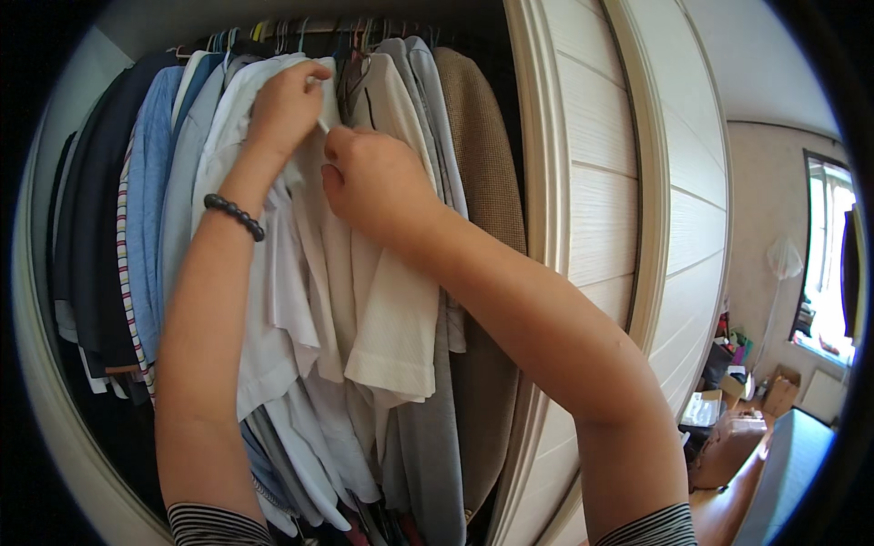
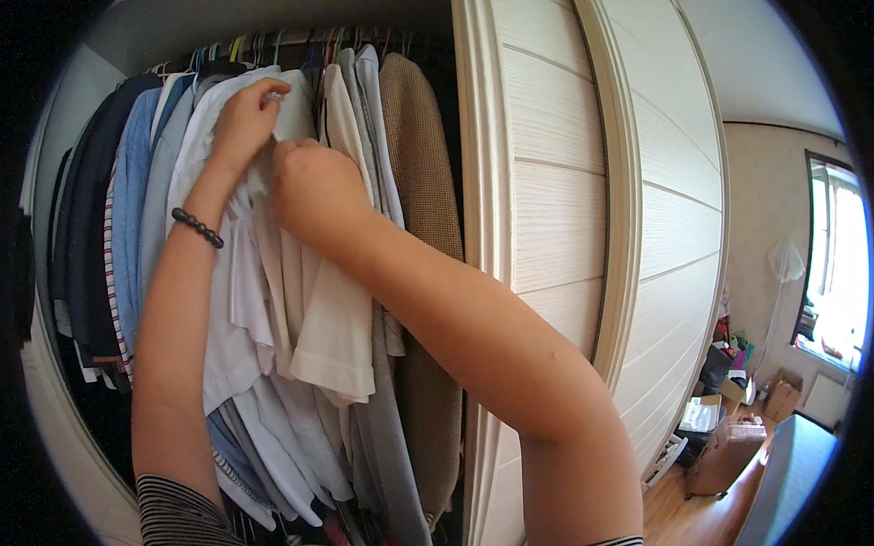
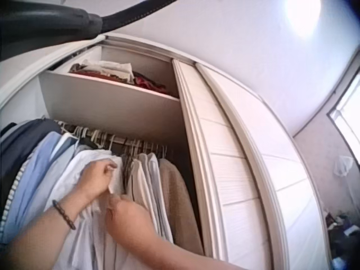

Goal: The person picks up a blue t-shirt from a pile on the bed, places it on a hanger, and hangs it in a closet. They then sit on the bed and use a seam ripper to remove stitches from a floral garment.

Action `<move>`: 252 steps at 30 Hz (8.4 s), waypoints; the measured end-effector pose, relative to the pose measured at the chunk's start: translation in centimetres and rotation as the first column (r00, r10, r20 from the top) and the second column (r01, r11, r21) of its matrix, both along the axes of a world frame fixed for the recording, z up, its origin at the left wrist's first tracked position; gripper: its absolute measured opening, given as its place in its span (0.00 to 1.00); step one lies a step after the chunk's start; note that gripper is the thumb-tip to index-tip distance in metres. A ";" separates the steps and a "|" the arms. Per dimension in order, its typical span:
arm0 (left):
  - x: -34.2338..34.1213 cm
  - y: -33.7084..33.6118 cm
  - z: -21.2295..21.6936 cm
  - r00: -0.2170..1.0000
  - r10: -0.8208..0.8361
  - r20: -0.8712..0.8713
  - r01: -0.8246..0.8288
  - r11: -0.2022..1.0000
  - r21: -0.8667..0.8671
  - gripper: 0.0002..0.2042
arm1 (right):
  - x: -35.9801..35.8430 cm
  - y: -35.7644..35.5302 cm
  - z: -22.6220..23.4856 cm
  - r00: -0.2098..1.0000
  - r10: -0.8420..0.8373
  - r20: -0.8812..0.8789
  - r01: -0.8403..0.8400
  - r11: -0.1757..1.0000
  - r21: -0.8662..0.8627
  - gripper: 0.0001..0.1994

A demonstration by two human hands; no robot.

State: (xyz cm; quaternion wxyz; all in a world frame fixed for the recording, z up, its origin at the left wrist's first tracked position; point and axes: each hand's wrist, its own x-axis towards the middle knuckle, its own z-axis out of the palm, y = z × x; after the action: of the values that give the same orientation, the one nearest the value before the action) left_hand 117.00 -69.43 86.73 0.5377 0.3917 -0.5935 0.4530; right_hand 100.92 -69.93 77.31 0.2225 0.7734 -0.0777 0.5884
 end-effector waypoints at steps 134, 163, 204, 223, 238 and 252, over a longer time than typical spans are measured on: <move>-55.6 43.6 -98.1 0.457 -0.881 -0.119 -0.811 -0.468 0.351 0.36 | -42.1 94.2 -90.0 0.441 -0.831 -0.339 -0.710 -0.554 0.435 0.37; -118.2 80.3 -92.5 0.167 -0.787 -0.594 -0.905 -0.361 0.224 0.19 | -88.8 125.3 -84.2 0.210 -0.833 -0.512 -0.689 -0.497 0.527 0.26; -149.1 125.9 -112.6 0.524 -0.749 -0.405 -0.737 -0.637 0.226 0.10 | -138.4 154.0 -116.9 0.945 0.317 0.081 0.264 -0.886 0.381 0.21; -149.9 126.4 -127.1 0.504 -0.755 -0.419 -0.763 -0.617 0.193 0.17 | -139.3 152.0 -125.4 0.955 0.286 -0.074 0.291 -0.863 0.412 0.19; -152.7 126.6 -126.2 0.330 -0.924 -0.196 -0.602 -0.365 0.710 0.18 | -137.9 155.1 -129.5 0.906 0.177 -0.385 0.365 -0.787 0.497 0.19; -148.8 121.8 -112.9 0.127 0.102 -0.987 0.371 -0.927 -0.049 0.11 | -143.9 144.1 -105.5 0.870 -0.336 -0.362 0.248 -0.336 0.909 0.10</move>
State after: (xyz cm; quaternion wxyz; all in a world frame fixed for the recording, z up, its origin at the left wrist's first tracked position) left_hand -31.83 52.41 -26.16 0.1502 0.1322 -0.5644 -0.8009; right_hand -42.96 74.13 -28.23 -0.3261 0.5816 -0.7043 0.2436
